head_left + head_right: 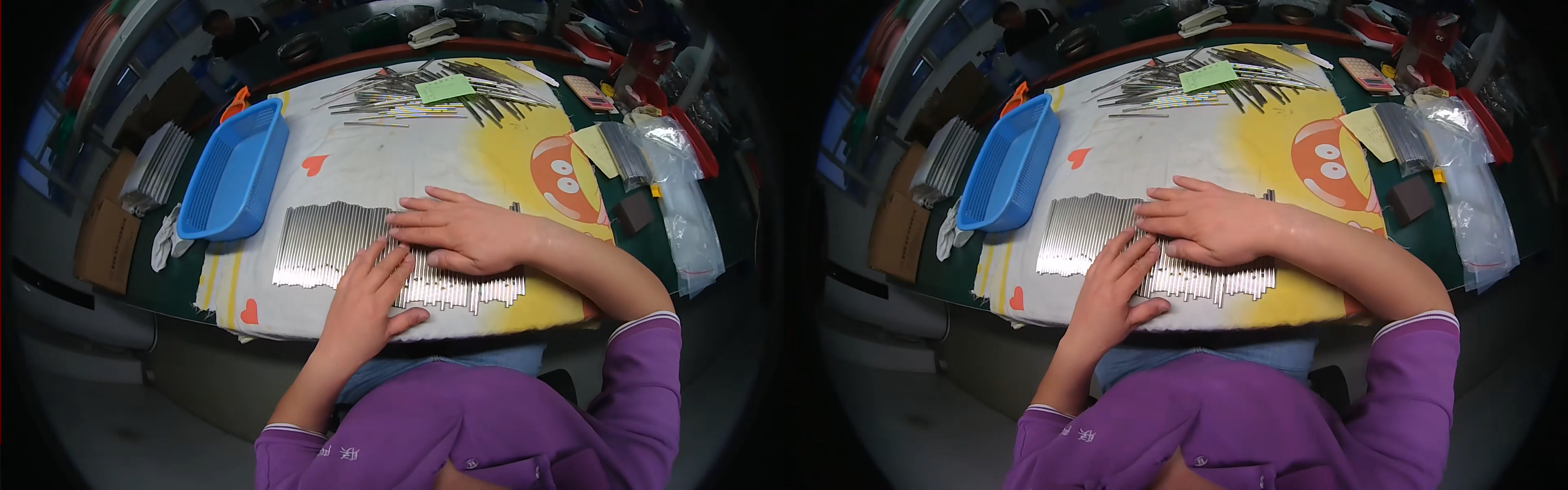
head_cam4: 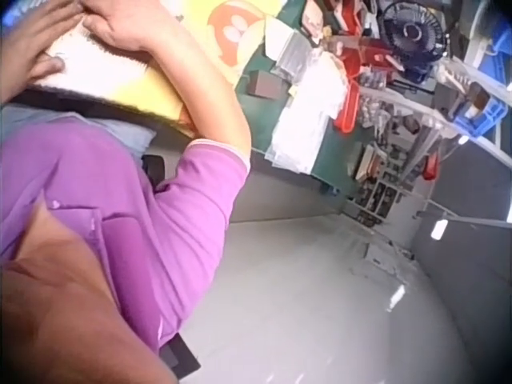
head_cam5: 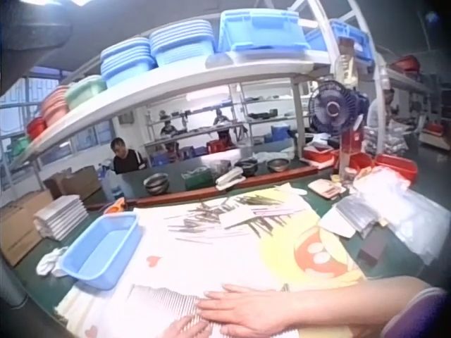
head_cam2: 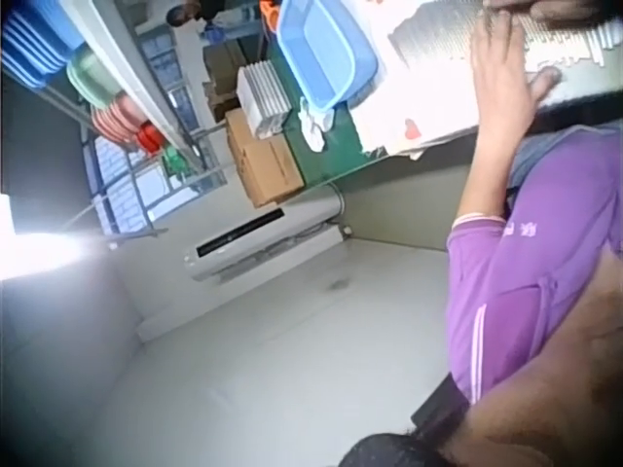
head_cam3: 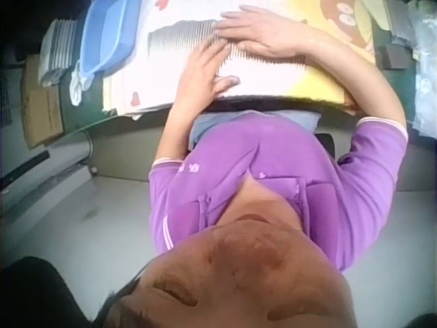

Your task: Manually sorting and aligning small metal pins on a workbench surface.

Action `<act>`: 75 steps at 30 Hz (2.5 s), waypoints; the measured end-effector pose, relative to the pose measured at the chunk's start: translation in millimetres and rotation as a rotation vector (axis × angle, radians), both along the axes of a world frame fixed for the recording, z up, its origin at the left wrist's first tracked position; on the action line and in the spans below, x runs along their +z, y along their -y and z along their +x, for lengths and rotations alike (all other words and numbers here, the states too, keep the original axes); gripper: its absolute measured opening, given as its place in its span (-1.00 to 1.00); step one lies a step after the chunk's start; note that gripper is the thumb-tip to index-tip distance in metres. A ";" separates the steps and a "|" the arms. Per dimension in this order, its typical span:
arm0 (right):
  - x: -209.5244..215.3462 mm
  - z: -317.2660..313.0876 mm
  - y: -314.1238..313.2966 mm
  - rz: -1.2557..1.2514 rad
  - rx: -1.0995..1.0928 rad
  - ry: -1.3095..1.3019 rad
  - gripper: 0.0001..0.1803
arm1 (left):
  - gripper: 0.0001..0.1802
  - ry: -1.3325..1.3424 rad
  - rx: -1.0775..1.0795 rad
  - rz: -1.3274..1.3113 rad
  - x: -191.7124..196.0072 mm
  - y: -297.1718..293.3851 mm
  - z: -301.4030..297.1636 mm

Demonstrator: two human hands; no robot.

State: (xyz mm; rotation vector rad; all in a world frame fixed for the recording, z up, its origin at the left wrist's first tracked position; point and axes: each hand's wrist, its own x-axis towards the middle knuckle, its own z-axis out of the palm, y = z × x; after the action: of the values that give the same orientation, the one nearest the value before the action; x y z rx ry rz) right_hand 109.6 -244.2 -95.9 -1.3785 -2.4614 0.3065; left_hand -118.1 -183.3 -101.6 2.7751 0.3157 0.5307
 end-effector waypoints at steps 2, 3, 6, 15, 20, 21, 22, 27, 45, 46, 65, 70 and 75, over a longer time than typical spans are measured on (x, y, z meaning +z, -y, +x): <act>-10.1 5.4 11.6 0.003 -0.024 0.004 -0.45 | -0.38 -0.005 -0.001 0.059 1.8 2.7 0.5; -9.8 10.7 14.3 0.002 -0.016 0.014 -0.44 | -0.38 -0.009 -0.005 0.054 2.4 3.9 1.8; -4.7 20.4 20.4 -0.024 -0.003 -0.009 -0.42 | -0.39 0.012 -0.012 0.036 2.5 7.1 6.1; 1.1 42.5 27.3 0.087 -0.386 -0.323 -0.56 | -0.48 0.088 -0.014 -0.016 0.7 14.0 14.0; -7.4 37.1 25.0 0.082 -0.393 -0.233 -0.67 | -0.55 0.127 -0.064 0.054 -4.5 10.9 13.3; -7.1 34.5 24.5 0.082 -0.393 -0.248 -0.69 | -0.55 0.123 -0.064 0.055 -4.4 10.8 12.0; -8.0 33.1 23.9 0.082 -0.393 -0.252 -0.69 | -0.55 0.118 -0.047 0.055 -4.0 10.3 10.5; -8.1 27.9 21.6 0.091 -0.466 -0.269 -0.73 | -0.54 0.118 0.006 0.039 2.8 15.9 12.2; -13.0 25.0 20.1 0.125 -0.457 -0.287 -0.74 | -0.67 0.112 0.023 0.097 -0.8 15.8 11.0; -12.9 24.7 20.3 0.124 -0.459 -0.288 -0.74 | -0.66 0.115 0.027 0.107 -0.2 16.2 10.8; -10.1 26.1 16.0 0.004 -0.447 -0.505 -0.77 | -0.72 0.175 -0.004 0.030 -2.1 15.0 12.5; -5.7 23.7 16.8 0.043 -0.478 -0.570 -0.78 | -0.65 0.189 0.019 -0.021 -4.1 14.7 12.2; -5.3 23.6 15.4 -0.205 -0.507 -1.068 -0.84 | -0.60 0.211 0.022 -0.062 -5.9 13.6 12.2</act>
State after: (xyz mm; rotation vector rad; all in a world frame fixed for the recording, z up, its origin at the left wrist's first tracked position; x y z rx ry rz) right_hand 133.2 -259.6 -101.3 -1.3381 -1.2073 0.8959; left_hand -105.9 -196.9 -107.5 2.6297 0.3084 0.7977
